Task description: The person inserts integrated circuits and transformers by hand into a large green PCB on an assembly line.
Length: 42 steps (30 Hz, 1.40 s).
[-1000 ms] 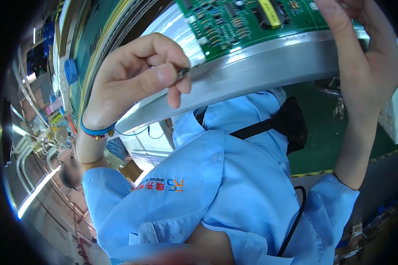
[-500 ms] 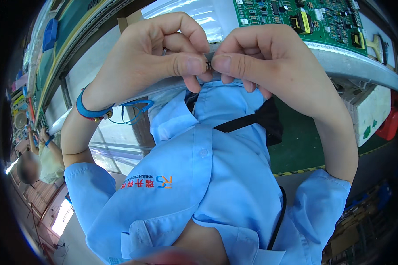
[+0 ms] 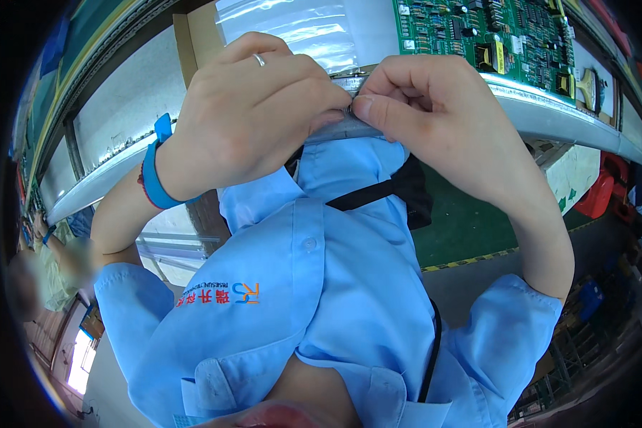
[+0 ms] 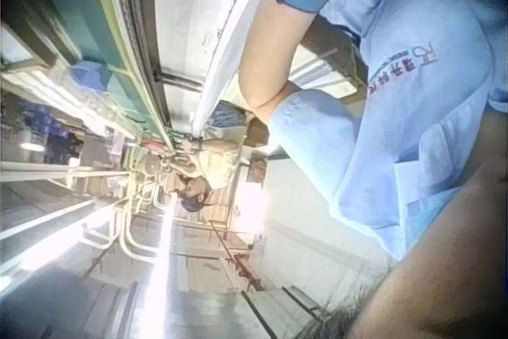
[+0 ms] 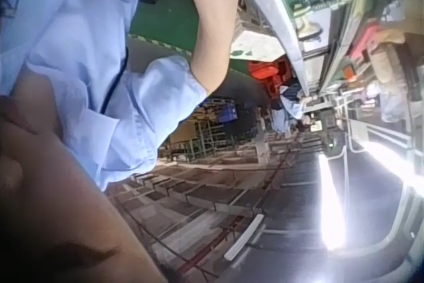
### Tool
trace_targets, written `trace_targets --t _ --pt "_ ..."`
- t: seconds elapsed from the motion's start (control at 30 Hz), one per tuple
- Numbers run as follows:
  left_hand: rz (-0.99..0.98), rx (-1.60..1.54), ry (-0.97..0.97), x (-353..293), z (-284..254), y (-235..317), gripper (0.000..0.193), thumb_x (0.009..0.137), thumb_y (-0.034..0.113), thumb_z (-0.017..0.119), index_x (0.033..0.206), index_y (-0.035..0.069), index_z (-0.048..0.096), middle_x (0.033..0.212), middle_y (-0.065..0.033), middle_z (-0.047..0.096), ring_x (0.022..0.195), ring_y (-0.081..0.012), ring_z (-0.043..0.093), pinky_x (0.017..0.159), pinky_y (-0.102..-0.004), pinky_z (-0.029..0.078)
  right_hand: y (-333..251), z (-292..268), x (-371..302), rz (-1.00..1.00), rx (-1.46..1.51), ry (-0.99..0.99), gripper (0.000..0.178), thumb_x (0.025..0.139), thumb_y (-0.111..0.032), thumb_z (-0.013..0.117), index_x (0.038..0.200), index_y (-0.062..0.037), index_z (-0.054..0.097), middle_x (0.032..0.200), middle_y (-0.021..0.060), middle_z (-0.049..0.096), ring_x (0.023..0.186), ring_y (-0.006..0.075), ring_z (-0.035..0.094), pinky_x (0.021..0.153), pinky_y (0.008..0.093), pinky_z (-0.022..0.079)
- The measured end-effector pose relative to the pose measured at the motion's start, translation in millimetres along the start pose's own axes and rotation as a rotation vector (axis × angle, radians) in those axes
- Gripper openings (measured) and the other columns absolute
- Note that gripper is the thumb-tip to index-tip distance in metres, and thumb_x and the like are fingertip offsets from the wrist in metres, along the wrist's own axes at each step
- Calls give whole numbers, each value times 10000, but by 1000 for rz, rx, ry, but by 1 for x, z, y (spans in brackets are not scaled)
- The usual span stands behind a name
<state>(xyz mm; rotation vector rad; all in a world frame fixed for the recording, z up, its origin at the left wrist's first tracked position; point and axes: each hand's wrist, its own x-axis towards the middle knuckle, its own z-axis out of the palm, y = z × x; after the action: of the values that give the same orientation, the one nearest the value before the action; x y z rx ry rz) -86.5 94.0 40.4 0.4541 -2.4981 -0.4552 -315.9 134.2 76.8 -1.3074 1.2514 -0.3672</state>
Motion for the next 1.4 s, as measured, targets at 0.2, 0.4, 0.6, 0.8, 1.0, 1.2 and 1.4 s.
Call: trace_targets --t 0.2,0.4,0.6,0.8,1.0,1.2,1.4 --pt "49 232 -41 -2 0 6 246 675 129 722 906 56 682 866 -42 635 719 -183 609 767 -336 515 15 -1 3 -631 -598 336 218 856 15 686 1068 -29 713 833 43 611 656 111 517 547 235 390" --pt "22 301 40 -6 9 18 309 622 126 686 919 48 714 870 -42 645 701 -173 604 757 -351 526 43 11 4 -830 -707 452 403 644 -31 720 1033 -120 780 802 37 612 597 174 580 486 275 447" --pt "32 350 97 -13 13 21 361 628 130 722 978 48 751 824 -27 652 621 -137 579 759 -333 514 56 7 9 -1078 -859 505 443 577 -167 693 1007 -117 788 814 21 608 582 140 540 452 263 413" --pt "-2 339 72 -19 9 18 338 684 129 762 1017 73 763 813 -9 646 609 -118 563 809 -341 502 61 4 10 -1124 -928 478 498 603 -78 710 1093 -137 780 825 27 579 598 137 503 477 251 408" --pt "13 338 43 -20 5 19 379 677 123 745 1053 83 762 808 1 637 625 -111 561 834 -353 504 61 4 12 -1127 -918 459 481 613 -62 717 1084 -132 778 842 25 576 595 132 495 476 251 406" --pt "88 402 16 -23 6 17 400 638 144 715 1027 65 771 806 -11 627 645 -121 565 843 -360 520 54 3 8 -1075 -971 386 492 620 -75 731 1108 -129 772 860 23 574 594 133 483 475 257 393" --pt "222 488 14 -22 9 16 332 626 107 723 949 57 779 803 -21 636 664 -146 569 803 -351 549 59 3 7 -1114 -1037 393 525 599 -162 692 1117 -126 770 891 13 580 616 137 458 486 259 388"
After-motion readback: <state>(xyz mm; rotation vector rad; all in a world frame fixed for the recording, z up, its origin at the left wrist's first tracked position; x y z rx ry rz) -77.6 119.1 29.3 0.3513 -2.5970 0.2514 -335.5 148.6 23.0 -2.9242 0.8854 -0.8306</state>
